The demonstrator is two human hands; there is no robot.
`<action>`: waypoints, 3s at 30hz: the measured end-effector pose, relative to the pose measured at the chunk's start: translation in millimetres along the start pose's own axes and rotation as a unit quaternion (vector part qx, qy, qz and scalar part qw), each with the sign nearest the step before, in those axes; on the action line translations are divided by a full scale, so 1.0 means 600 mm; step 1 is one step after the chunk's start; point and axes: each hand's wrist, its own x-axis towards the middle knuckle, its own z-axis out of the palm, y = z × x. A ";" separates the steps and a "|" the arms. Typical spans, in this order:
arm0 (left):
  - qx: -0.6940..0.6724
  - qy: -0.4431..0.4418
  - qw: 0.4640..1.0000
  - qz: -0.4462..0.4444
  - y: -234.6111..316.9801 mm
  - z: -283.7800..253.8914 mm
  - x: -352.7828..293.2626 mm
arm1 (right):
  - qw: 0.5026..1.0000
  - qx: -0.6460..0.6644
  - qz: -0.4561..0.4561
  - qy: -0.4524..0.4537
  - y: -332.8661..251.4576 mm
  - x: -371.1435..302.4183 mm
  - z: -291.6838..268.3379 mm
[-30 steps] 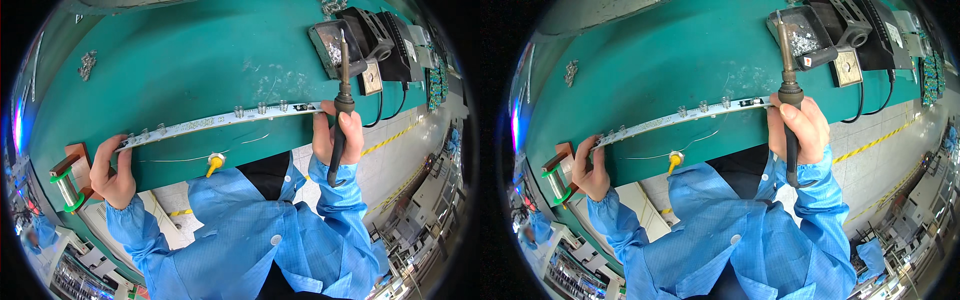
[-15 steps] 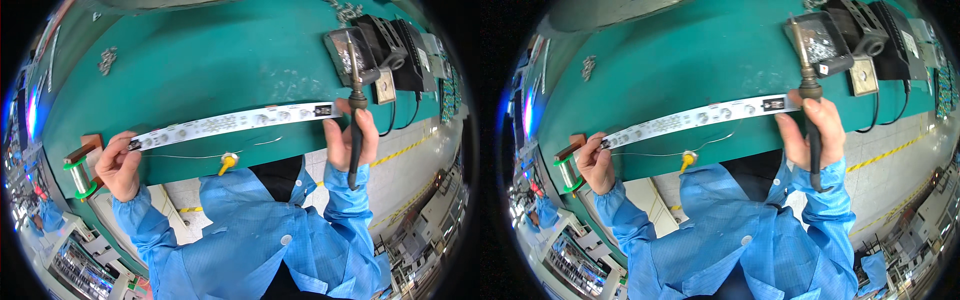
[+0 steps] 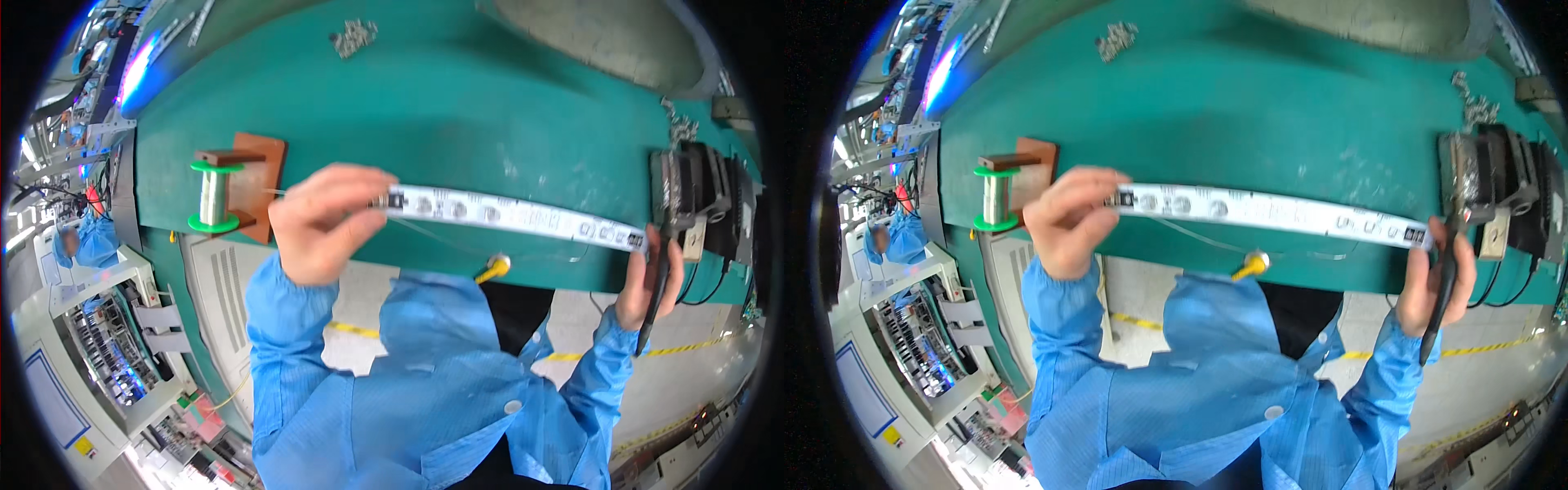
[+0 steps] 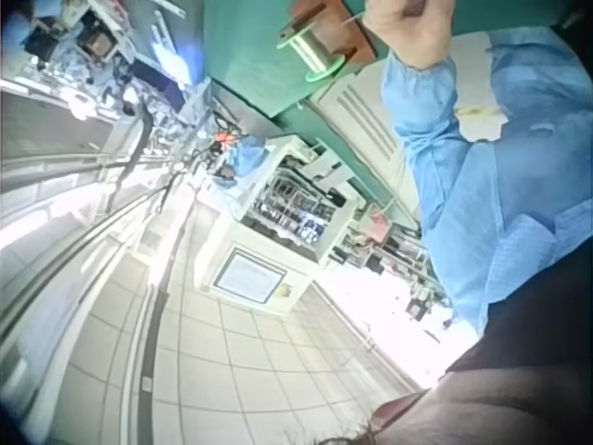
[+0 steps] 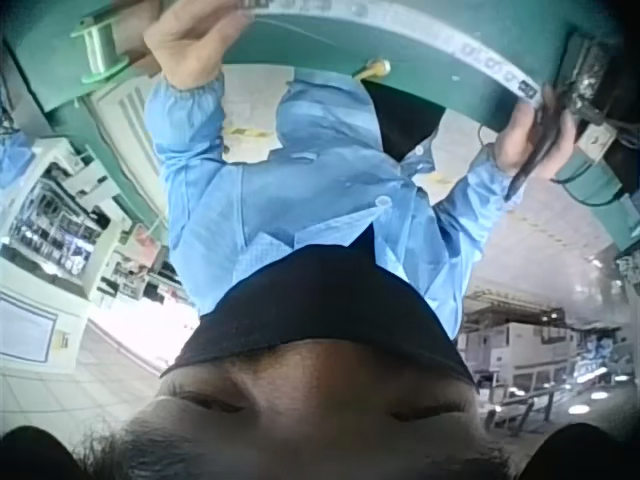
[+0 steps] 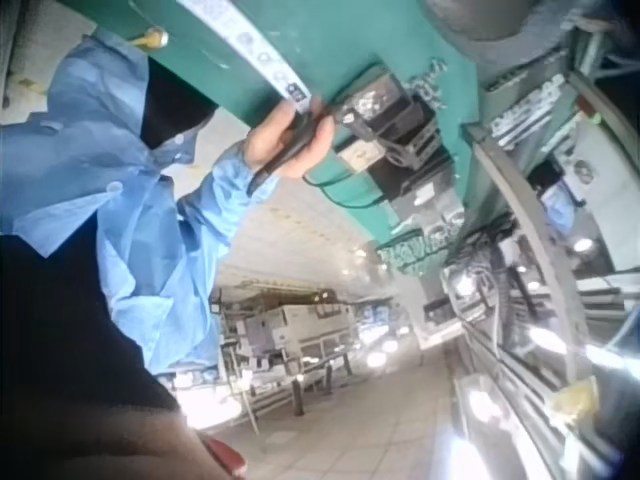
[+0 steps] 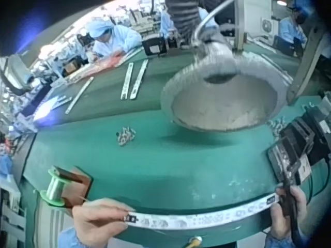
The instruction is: Soldering electronic components onto long LED strips at an assembly station.
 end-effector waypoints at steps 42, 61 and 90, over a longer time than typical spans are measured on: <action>0.145 0.206 0.930 -0.267 -0.137 -0.018 0.458 | 0.995 0.096 -0.017 -0.002 -0.016 -0.001 -0.003; 0.334 -0.181 0.848 0.370 0.225 0.311 0.277 | 0.971 0.142 -0.027 0.188 0.006 -0.018 0.001; 0.146 0.052 0.988 0.006 0.024 0.089 0.311 | 0.966 0.184 0.020 0.178 -0.027 -0.002 0.021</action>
